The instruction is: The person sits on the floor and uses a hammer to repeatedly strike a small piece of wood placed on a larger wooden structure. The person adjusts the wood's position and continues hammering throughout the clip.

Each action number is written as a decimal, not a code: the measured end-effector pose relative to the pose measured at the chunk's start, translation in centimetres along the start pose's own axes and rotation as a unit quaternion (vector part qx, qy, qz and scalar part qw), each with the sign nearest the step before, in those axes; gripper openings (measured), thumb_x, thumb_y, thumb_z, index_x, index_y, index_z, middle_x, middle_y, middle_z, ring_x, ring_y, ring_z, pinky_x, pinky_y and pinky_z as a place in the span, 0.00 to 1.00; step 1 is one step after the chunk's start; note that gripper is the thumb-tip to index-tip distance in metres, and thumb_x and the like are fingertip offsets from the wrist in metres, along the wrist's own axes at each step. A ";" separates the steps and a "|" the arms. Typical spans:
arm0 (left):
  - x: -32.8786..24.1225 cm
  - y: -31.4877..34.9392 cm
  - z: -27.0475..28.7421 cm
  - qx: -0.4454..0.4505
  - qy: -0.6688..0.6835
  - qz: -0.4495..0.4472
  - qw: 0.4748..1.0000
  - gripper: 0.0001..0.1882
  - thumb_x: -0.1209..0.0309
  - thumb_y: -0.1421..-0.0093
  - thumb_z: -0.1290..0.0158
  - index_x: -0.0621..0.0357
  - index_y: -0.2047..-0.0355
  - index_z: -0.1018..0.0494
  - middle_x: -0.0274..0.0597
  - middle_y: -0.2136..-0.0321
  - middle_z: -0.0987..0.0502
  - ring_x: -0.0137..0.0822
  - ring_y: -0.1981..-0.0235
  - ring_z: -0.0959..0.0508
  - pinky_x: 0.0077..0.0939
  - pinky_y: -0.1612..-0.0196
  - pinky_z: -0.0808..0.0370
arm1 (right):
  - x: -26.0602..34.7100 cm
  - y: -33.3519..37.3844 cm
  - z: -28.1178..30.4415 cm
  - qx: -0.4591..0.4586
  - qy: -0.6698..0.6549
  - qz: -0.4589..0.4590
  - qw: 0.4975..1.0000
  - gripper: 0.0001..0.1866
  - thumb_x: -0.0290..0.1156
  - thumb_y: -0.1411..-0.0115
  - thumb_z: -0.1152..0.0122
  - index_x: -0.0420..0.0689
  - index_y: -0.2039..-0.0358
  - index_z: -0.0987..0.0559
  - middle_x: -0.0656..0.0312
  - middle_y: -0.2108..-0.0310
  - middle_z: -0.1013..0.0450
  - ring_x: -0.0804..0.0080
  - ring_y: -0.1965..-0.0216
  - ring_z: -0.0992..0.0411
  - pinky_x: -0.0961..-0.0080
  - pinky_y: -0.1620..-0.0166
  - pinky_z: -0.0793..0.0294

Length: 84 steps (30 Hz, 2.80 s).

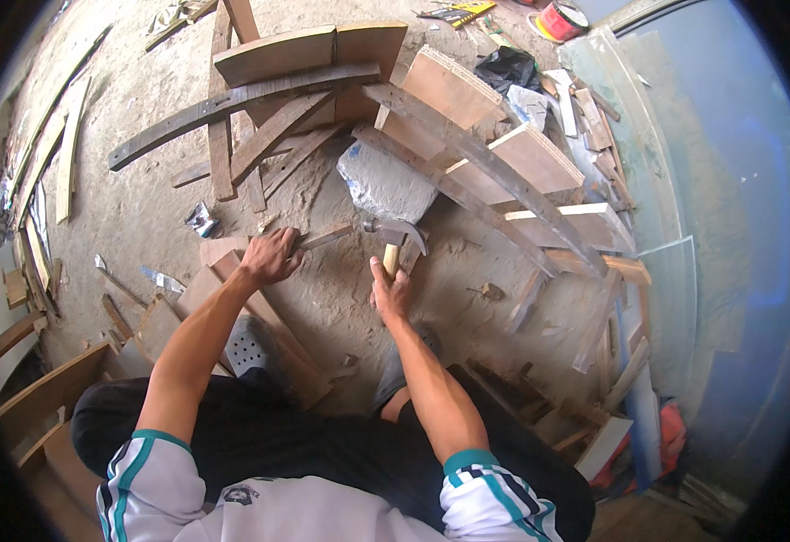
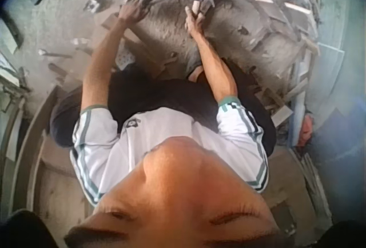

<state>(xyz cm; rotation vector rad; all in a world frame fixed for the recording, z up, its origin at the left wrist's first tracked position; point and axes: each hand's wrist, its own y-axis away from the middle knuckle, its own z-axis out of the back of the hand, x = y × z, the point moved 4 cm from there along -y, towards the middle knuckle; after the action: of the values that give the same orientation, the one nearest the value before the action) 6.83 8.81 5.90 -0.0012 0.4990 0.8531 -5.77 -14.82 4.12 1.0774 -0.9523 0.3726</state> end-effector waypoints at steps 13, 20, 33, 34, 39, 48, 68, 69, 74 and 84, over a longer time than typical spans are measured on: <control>1.5 -2.1 -1.6 0.030 -0.056 0.006 0.998 0.22 0.48 0.40 0.50 0.54 0.58 0.32 0.50 0.70 0.21 0.52 0.70 0.20 0.45 0.67 0.25 | 0.9 -0.2 -0.5 -0.099 -0.136 0.002 0.986 0.17 0.40 0.43 0.34 0.43 0.74 0.30 0.68 0.87 0.38 0.79 0.90 0.41 0.77 0.89 0.41; -1.0 -4.6 -0.5 0.011 -0.007 0.039 0.999 0.16 0.52 0.43 0.47 0.51 0.65 0.29 0.49 0.78 0.22 0.53 0.73 0.21 0.46 0.68 0.25 | 2.7 1.0 0.8 -0.092 -0.098 0.013 0.991 0.15 0.37 0.41 0.36 0.44 0.74 0.32 0.68 0.87 0.39 0.79 0.89 0.40 0.77 0.87 0.40; -3.1 -6.0 1.4 -0.119 0.064 -0.060 0.989 0.11 0.57 0.49 0.41 0.48 0.76 0.25 0.44 0.84 0.24 0.50 0.81 0.23 0.43 0.76 0.26 | 10.3 1.8 2.2 -0.008 0.304 0.267 0.914 0.12 0.35 0.42 0.37 0.41 0.75 0.27 0.65 0.84 0.32 0.78 0.87 0.35 0.73 0.82 0.34; -3.3 -6.0 1.6 -0.124 0.065 -0.073 0.987 0.11 0.57 0.49 0.41 0.48 0.76 0.25 0.44 0.85 0.25 0.50 0.81 0.23 0.43 0.76 0.26 | 10.1 1.9 2.4 -0.021 0.264 0.267 0.927 0.13 0.35 0.43 0.36 0.40 0.76 0.27 0.65 0.84 0.32 0.77 0.87 0.34 0.73 0.81 0.34; -1.8 -5.3 1.2 -0.161 0.068 -0.061 0.983 0.12 0.57 0.51 0.39 0.49 0.77 0.25 0.43 0.86 0.26 0.49 0.83 0.23 0.41 0.78 0.26 | 11.8 3.4 2.2 -0.057 0.013 0.203 0.977 0.10 0.32 0.41 0.38 0.42 0.74 0.27 0.69 0.84 0.34 0.81 0.87 0.37 0.77 0.82 0.37; -0.1 -4.6 0.3 -0.171 0.088 -0.065 0.979 0.13 0.55 0.50 0.40 0.49 0.78 0.27 0.43 0.86 0.25 0.50 0.83 0.24 0.43 0.78 0.26 | 11.8 2.7 4.0 -0.059 0.215 0.221 0.949 0.12 0.35 0.47 0.38 0.37 0.73 0.24 0.61 0.82 0.30 0.76 0.77 0.31 0.71 0.71 0.30; -3.1 -4.7 1.7 -0.176 0.098 -0.212 0.956 0.08 0.62 0.54 0.39 0.47 0.76 0.24 0.34 0.85 0.25 0.38 0.84 0.23 0.34 0.80 0.27 | 11.9 2.5 2.2 0.053 0.402 0.209 0.890 0.07 0.31 0.47 0.38 0.43 0.75 0.26 0.65 0.82 0.30 0.76 0.82 0.31 0.71 0.80 0.30; -2.9 -4.3 1.1 -0.187 0.114 -0.185 0.958 0.08 0.62 0.55 0.39 0.48 0.75 0.24 0.35 0.84 0.24 0.40 0.83 0.23 0.35 0.80 0.27 | 12.0 2.4 2.7 0.032 0.314 0.151 0.937 0.07 0.31 0.47 0.38 0.44 0.75 0.26 0.66 0.83 0.31 0.77 0.82 0.32 0.72 0.81 0.31; -1.1 -3.9 0.6 -0.186 0.099 -0.157 0.965 0.07 0.62 0.53 0.40 0.49 0.77 0.25 0.39 0.85 0.25 0.46 0.84 0.24 0.39 0.80 0.27 | 14.9 2.7 6.1 -0.057 0.075 0.140 0.986 0.07 0.29 0.44 0.40 0.43 0.74 0.28 0.68 0.84 0.33 0.83 0.89 0.37 0.84 0.90 0.38; -0.8 -4.0 -0.2 -0.162 0.085 -0.119 0.976 0.09 0.60 0.52 0.40 0.48 0.78 0.25 0.39 0.85 0.25 0.45 0.83 0.23 0.39 0.78 0.26 | 10.7 2.6 5.4 -0.041 0.089 0.062 0.993 0.11 0.35 0.48 0.38 0.40 0.71 0.24 0.65 0.81 0.29 0.74 0.79 0.29 0.73 0.72 0.28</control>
<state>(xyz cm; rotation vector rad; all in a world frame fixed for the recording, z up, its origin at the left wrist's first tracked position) 9.21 5.60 5.31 -0.4285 0.5031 0.6937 -3.97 -20.19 15.02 0.8970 -0.8686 0.5190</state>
